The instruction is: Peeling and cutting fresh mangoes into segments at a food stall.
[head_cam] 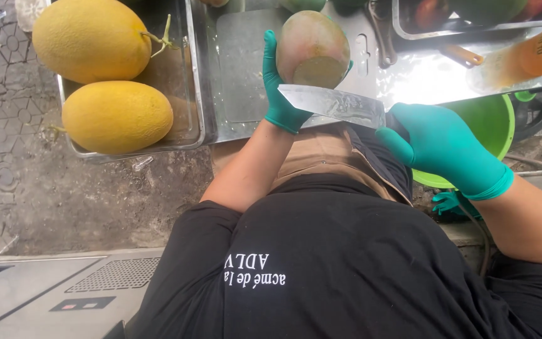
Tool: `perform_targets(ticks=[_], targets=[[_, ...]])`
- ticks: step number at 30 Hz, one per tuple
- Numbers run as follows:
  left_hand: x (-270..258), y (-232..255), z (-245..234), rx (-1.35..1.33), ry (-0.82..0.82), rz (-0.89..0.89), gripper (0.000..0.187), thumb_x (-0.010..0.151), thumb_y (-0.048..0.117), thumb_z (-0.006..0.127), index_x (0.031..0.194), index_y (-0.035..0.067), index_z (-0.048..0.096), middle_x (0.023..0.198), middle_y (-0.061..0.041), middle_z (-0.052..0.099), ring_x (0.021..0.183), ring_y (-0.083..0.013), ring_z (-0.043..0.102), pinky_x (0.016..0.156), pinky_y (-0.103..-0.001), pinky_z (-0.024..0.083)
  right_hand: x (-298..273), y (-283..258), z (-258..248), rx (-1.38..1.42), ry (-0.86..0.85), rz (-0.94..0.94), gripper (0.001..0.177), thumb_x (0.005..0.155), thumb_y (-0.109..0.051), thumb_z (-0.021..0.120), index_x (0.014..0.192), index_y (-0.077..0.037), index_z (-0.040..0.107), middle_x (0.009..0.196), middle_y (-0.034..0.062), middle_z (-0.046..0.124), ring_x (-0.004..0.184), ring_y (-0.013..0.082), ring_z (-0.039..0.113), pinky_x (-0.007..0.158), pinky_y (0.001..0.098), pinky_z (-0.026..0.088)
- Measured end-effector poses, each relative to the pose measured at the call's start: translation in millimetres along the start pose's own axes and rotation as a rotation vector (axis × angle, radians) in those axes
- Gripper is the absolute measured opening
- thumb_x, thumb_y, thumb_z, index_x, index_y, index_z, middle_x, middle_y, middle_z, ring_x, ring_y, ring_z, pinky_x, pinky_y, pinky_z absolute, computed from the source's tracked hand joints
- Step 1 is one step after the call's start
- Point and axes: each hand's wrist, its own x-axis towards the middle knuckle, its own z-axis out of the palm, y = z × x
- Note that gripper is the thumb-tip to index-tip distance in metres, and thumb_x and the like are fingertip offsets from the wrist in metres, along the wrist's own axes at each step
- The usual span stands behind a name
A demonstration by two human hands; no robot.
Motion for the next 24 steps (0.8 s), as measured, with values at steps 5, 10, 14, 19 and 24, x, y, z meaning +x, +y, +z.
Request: perform_targets(ticks=[5,10,14,19,24], targets=[[-11,9,5,0.002,-0.026,0.071,0.073,0.097,0.062,0.059,0.149,0.012,0.048,0.146,-0.018,0.053,0.133,-0.0412,0.054,0.117,-0.063,0.043,20,-1,-1,-0.079,0.017,-0.12,0.029,0.097,-0.034,0.066,0.086,-0.007,0.061,0.076,0.0124,0.059,0.07,0.0333,0.059,0.068,0.044,0.048],[-17,19,2,-0.01,-0.028,0.062,0.071,0.095,0.06,0.059,0.145,0.011,0.05,0.142,-0.019,0.054,0.131,-0.0419,0.055,0.114,-0.065,0.043,31,-9,-4,-0.141,0.019,-0.17,0.029,0.099,-0.033,0.065,0.086,-0.008,0.059,0.075,0.0125,0.058,0.07,0.0341,0.06,0.068,0.0444,0.048],[-16,28,-8,-0.005,0.057,0.044,0.067,0.094,0.057,0.061,0.142,0.012,0.052,0.141,-0.018,0.056,0.13,-0.0411,0.055,0.114,-0.064,0.044,40,-11,0,-0.122,-0.015,-0.167,0.029,0.097,-0.034,0.064,0.085,-0.008,0.06,0.073,0.0131,0.06,0.07,0.0359,0.061,0.067,0.0454,0.048],[-11,34,-16,0.031,0.058,0.085,0.061,0.095,0.053,0.061,0.14,0.011,0.056,0.139,-0.017,0.058,0.129,-0.0379,0.057,0.114,-0.06,0.045,47,0,12,-0.088,-0.019,-0.12,0.032,0.1,-0.039,0.058,0.091,-0.008,0.062,0.077,0.016,0.063,0.075,0.04,0.063,0.068,0.0487,0.048],[-19,36,1,0.172,0.015,0.147,0.063,0.1,0.05,0.059,0.148,0.009,0.052,0.144,-0.016,0.057,0.133,-0.0337,0.057,0.118,-0.056,0.044,50,16,30,-0.109,-0.068,-0.052,0.036,0.097,-0.045,0.06,0.088,-0.01,0.063,0.075,0.017,0.064,0.074,0.0415,0.063,0.068,0.0496,0.05]])
